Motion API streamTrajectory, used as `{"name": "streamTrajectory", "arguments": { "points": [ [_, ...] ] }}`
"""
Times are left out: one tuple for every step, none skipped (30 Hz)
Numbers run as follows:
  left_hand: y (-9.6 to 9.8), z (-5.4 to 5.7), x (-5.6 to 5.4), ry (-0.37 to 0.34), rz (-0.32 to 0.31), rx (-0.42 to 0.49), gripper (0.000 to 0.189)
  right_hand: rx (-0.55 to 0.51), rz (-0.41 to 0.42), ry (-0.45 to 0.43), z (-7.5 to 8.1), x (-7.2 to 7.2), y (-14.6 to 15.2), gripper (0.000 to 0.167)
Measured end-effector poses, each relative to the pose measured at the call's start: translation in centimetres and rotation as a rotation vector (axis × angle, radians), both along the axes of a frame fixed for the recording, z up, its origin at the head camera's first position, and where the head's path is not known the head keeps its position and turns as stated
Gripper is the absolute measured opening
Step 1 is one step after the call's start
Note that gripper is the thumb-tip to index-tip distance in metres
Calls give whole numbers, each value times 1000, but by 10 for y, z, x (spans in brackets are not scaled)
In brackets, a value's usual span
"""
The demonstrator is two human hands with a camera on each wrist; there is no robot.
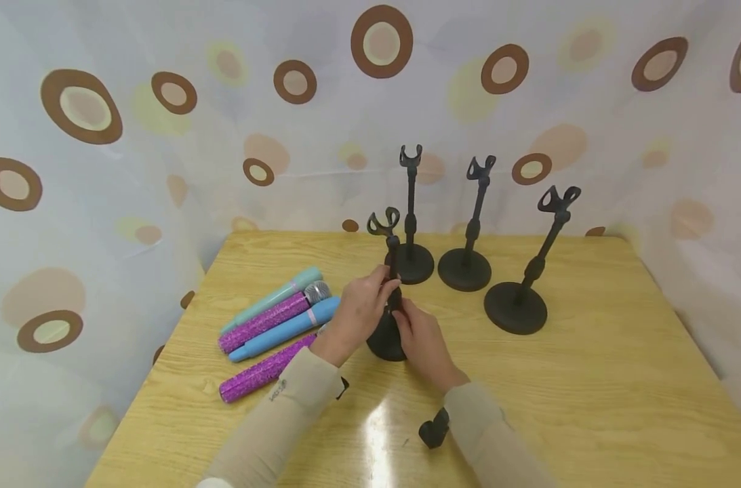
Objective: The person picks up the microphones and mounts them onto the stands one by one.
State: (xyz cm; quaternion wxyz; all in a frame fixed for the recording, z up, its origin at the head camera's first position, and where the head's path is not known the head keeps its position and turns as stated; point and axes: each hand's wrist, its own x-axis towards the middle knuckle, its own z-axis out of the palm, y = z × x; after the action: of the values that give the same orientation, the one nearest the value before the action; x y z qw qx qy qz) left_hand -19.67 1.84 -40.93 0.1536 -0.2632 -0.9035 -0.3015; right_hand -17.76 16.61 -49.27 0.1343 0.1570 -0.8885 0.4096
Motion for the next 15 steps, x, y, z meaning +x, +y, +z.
{"name": "streamTrajectory", "arguments": {
  "points": [
    [0,0,1,-4,-3,2,21,4,-5,6,0,1,0,19],
    [1,0,2,-7,-6,3,21,5,-8,9,0,2,1,18],
    [1,0,3,-12,-10,7,21,4,-11,10,0,4,1,18],
    [1,1,4,-14,-15,8,21,4,-13,14,0,5,1,19],
    [2,1,6,-21,-20,14,21,3,-16,12,0,7,2,19],
    [3,1,7,-23,-23,15,20,-2,-17,12,0,8,2,20],
    [3,1,8,-23,-26,16,20,-5,-20,13,-1,10,3,21],
    [4,1,9,-20,-32,21,19,-10,-23,13,-1,12,3,21],
    [5,2,10,-19,-34,24,19,-15,-27,14,-1,14,4,22],
    [5,2,11,-19,-36,28,19,-19,-30,18,-1,16,4,22],
    [6,1,13,-26,-39,37,19,-18,-36,21,-1,18,5,23],
    [7,1,14,-35,-41,45,20,-20,-41,23,-1,20,5,23],
    [7,1,16,-46,-44,58,21,-23,-47,24,-2,23,6,23],
    [8,0,17,-60,-46,70,21,-28,-52,20,-2,25,6,23],
    [8,0,19,-75,-49,81,22,-30,-56,20,-2,28,7,23]
  ]
}}
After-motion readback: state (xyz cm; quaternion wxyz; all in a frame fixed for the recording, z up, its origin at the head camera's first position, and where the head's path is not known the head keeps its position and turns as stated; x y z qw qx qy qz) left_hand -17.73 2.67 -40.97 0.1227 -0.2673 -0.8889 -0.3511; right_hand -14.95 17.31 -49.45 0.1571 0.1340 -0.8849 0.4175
